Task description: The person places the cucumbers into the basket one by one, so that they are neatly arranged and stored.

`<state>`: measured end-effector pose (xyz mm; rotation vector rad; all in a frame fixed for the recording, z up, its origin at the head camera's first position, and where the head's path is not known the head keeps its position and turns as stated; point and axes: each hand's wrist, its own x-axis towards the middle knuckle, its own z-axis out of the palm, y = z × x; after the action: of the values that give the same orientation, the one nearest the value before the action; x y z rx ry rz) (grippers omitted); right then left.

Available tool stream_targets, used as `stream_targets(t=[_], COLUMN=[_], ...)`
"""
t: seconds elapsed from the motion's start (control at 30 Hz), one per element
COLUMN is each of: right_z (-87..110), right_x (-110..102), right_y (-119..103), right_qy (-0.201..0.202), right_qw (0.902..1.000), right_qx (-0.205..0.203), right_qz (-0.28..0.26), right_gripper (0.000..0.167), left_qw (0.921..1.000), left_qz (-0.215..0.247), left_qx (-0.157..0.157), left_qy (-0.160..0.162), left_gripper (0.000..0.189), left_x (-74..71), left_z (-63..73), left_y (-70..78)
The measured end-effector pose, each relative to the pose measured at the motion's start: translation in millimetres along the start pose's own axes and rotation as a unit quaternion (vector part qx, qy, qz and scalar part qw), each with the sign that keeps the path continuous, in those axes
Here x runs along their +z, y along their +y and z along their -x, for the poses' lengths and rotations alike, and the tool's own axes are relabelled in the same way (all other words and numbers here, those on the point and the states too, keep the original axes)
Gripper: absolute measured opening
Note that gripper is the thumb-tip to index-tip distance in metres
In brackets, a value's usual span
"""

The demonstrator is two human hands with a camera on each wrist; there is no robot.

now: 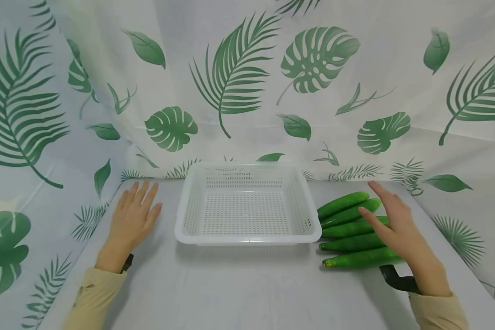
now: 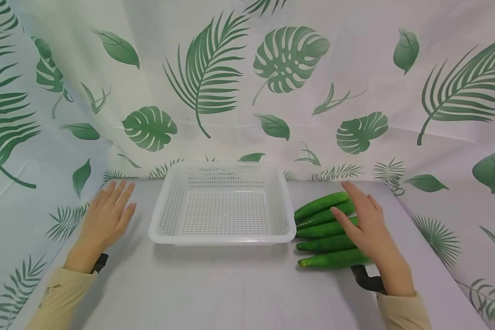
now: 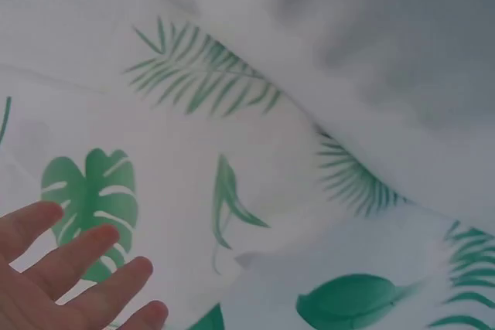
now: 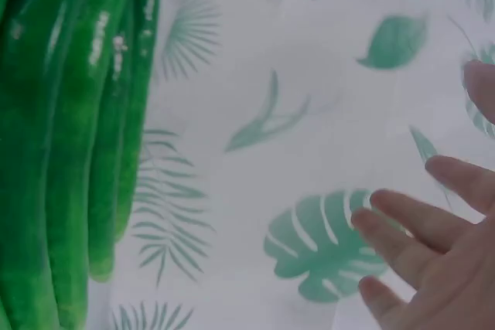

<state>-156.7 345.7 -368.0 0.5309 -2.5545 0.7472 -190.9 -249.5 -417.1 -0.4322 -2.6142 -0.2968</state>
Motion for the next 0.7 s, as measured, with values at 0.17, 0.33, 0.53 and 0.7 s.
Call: stream_targets(t=[0.17,0.33,0.53,0.7], right_z=[7.8,17.8,37.5,51.7], right_x=[-15.4,-24.8,-28.8,-30.0], right_y=[10.0,32.8,62.6,87.5], right_qy=[0.079,0.123,0.121,0.073], right_qw=[0.9950,0.9836,0.9719,0.9643], right_qx=[0.038,0.085,0.156,0.202], right_qz=[-0.047,-0.100,-0.128,-0.156], right_gripper=[0.057,0.042,0.035,0.033], left_qw=[0.9987,0.9966,0.9883,0.9807], left_qz=[0.038,0.080,0.116,0.140], left_qx=[0.007,-0.007,-0.017,-0.015], left_qy=[0.033,-0.016,-0.098,-0.136], left_gripper=[0.053,0.056,0.067,0.074], left_x=[2.9,8.4,15.6,23.8], left_z=[-7.2,-15.1,-18.9,-21.4], left_y=[13.1,27.4,39.0,42.4])
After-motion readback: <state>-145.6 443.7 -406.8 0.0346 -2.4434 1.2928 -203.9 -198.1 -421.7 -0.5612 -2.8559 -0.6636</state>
